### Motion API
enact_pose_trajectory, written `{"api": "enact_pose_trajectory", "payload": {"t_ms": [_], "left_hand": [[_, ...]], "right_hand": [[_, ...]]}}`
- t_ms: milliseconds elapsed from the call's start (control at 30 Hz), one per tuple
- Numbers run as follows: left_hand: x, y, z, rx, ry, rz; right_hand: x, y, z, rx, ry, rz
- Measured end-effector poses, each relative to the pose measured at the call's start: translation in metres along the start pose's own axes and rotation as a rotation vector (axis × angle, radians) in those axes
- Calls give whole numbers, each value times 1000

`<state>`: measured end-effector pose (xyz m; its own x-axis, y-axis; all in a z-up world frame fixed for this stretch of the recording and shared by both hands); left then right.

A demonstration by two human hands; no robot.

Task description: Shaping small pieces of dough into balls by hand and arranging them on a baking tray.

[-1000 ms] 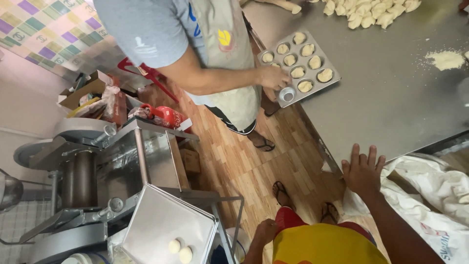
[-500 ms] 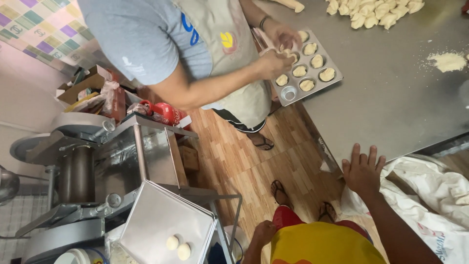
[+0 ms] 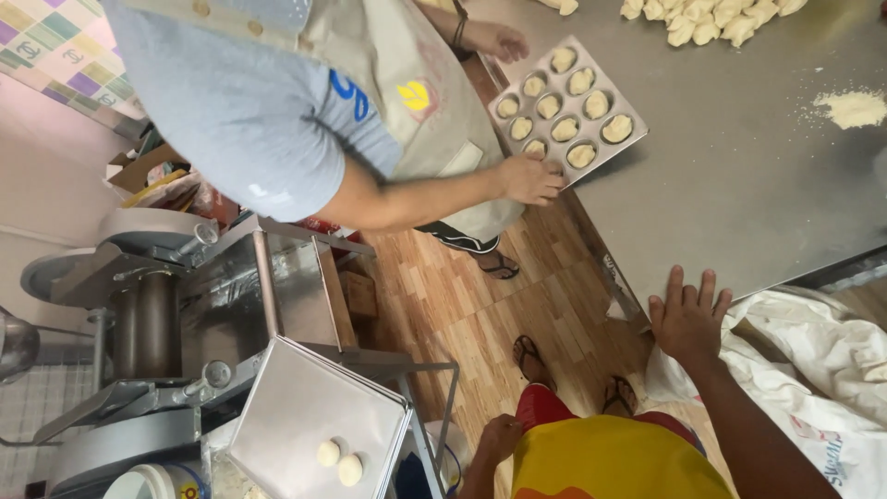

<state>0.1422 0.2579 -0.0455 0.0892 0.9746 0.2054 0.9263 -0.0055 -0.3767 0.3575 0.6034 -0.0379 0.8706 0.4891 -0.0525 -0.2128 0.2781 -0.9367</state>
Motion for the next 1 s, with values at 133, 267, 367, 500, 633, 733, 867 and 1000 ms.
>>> {"api": "enact_pose_trajectory", "payload": {"t_ms": [133,267,367,500,633,733,867,1000], "left_hand": [[-4,-1,3,24,29,-16],[-4,1,11,29,47,36],[-1,1,11,26,29,42],[-1,4,20,24,96,105],[5,4,17,17,50,92],[2,4,27,20,71,128],[7,4,23,5,61,113],[29,-3,-10,-22,-50,66]], "right_hand": [[-1,-4,0,59,-5,-44],[1,2,1,1,7,8],[2,5,1,-60,20,12],[1,3,1,-40,19,13],[0,2,1,19,1,4],[-2,-7,2,101,-17,-62],[0,-2,2,37,13,-3],[0,1,2,-14,19,49]]}}
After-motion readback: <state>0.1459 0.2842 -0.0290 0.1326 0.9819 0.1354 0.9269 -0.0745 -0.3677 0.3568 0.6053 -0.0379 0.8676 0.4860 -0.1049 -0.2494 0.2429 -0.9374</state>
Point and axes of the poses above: each hand's wrist, its own z-axis towards the middle knuckle, its own y-axis out of the palm, x = y × z, the point moved 5 cm from there along z, towards the middle knuckle, and after that the axes turned 4 degrees about -z, right-handed, at the moved point
